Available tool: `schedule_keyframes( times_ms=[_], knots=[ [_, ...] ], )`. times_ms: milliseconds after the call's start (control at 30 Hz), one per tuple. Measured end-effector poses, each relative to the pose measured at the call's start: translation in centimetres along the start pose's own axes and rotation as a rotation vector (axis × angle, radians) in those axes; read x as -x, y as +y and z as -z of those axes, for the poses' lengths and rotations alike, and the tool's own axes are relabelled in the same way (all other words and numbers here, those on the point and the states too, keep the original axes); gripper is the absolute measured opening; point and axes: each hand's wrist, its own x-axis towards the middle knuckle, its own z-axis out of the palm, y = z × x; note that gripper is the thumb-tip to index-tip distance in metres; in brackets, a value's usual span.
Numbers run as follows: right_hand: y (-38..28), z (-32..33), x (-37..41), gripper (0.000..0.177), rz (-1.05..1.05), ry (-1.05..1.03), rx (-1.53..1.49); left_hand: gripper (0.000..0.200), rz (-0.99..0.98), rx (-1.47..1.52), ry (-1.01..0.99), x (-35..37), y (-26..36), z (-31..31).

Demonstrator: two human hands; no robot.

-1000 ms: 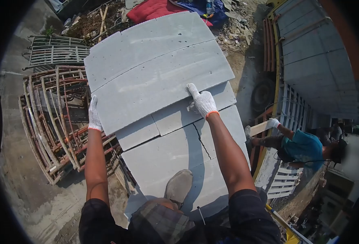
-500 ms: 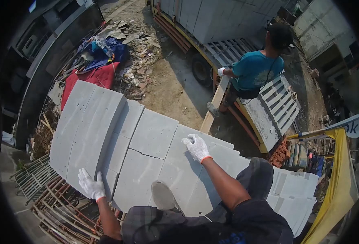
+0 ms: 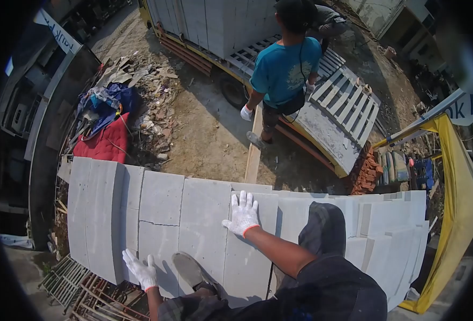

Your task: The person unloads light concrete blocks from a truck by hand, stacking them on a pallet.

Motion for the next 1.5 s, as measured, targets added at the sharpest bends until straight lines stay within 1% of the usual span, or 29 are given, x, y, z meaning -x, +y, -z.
schedule_keyframes(
  times_ms=[33,67,100,167,200,267,367,433,500,567,700,733,767,867,900,967,1100,1200,1233,1300,1367,1433,1467,1500],
  knots=[
    [0.1,-0.4,-0.1,0.099,0.028,0.022,0.042,0.098,0.057,0.018,-0.013,2.2,0.2,-1.0],
    [0.2,-0.1,-0.2,0.105,0.043,-0.038,0.025,0.098,0.149,-0.015,-0.053,4.5,0.5,-1.9],
    [0.3,0.0,-0.3,0.105,0.033,-0.019,0.005,0.099,0.231,-0.049,-0.094,7.0,0.7,-2.6],
    [0.3,0.3,-0.3,0.106,0.063,-0.094,0.018,0.103,0.397,-0.064,-0.296,11.3,0.4,-3.4],
    [0.3,0.5,-0.4,0.107,0.063,-0.123,-0.003,0.103,0.454,-0.085,-0.367,13.0,0.7,-3.9],
    [0.4,0.5,-0.6,0.108,0.053,-0.131,-0.014,0.103,0.506,-0.124,-0.466,14.2,2.1,-4.8],
    [-0.3,-0.4,-1.0,0.109,0.043,-0.17,-0.04,0.103,0.502,-0.151,-0.524,13.5,3.5,-5.9],
    [-1.0,-1.2,-1.9,0.108,-0.034,-0.215,-0.003,0.103,0.474,-0.155,-0.536,12.8,3.9,-6.2],
    [-1.0,-2.0,-2.0,0.109,-0.036,-0.242,0.002,0.102,0.443,-0.147,-0.553,12.2,3.8,-6.3],
    [-1.1,-2.5,-2.5,0.111,-0.053,-0.221,0.019,0.102,0.412,-0.128,-0.555,11.9,3.2,-6.7],
    [-0.9,1.0,-1.3,0.112,-0.016,-0.251,0.016,0.102,0.42,-0.066,-0.524,13.4,2.1,-6.2],
    [-0.8,1.0,-1.0,0.109,-0.031,-0.216,0.056,0.102,0.435,-0.063,-0.514,13.6,1.9,-6.0],
    [-0.7,1.0,-1.0,0.111,-0.026,-0.202,0.072,0.102,0.452,-0.055,-0.502,13.8,2.0,-5.5],
    [-0.9,1.0,-1.4,0.117,-0.044,-0.229,0.117,0.102,0.524,0.026,-0.461,14.5,2.8,-4.8],
    [-1.0,0.8,-1.4,0.117,-0.012,-0.243,0.14,0.103,0.523,0.022,-0.46,14.6,3.1,-4.6],
    [-1.0,0.7,-1.7,0.119,-0.063,-0.24,0.177,0.102,0.565,0.028,-0.504,14.2,3.5,-4.4],
    [-0.8,0.9,-1.3,0.121,-0.041,-0.215,0.142,0.102,0.581,0.031,-0.549,13.9,4.0,-4.6],
    [-0.6,0.5,-1.3,0.121,-0.035,-0.196,0.139,0.104,0.674,0.013,-0.584,13.2,5.8,-4.3],
    [-0.4,0.4,-1.2,0.121,-0.034,-0.183,0.145,0.104,0.674,0.015,-0.598,13.2,6.0,-4.5],
    [-0.2,0.2,-1.0,0.121,-0.042,-0.176,0.145,0.104,0.699,0.005,-0.541,13.3,6.2,-4.9],
    [-0.3,0.4,-0.9,0.122,-0.023,-0.154,0.131,0.106,0.707,-0.013,-0.577,13.3,5.1,-4.9],
    [-0.1,0.3,-1.0,0.122,-0.018,-0.146,0.133,0.109,0.653,0.244,-0.209,13.2,2.4,-4.9],
    [0.0,0.0,-0.9,0.123,-0.02,-0.143,0.126,0.111,0.67,0.19,-0.023,11.8,1.1,-4.9],
    [0.0,-0.1,-0.9,0.123,-0.015,-0.139,0.132,0.111,0.626,0.086,0.087,9.8,-0.5,-4.2]
  ],
)
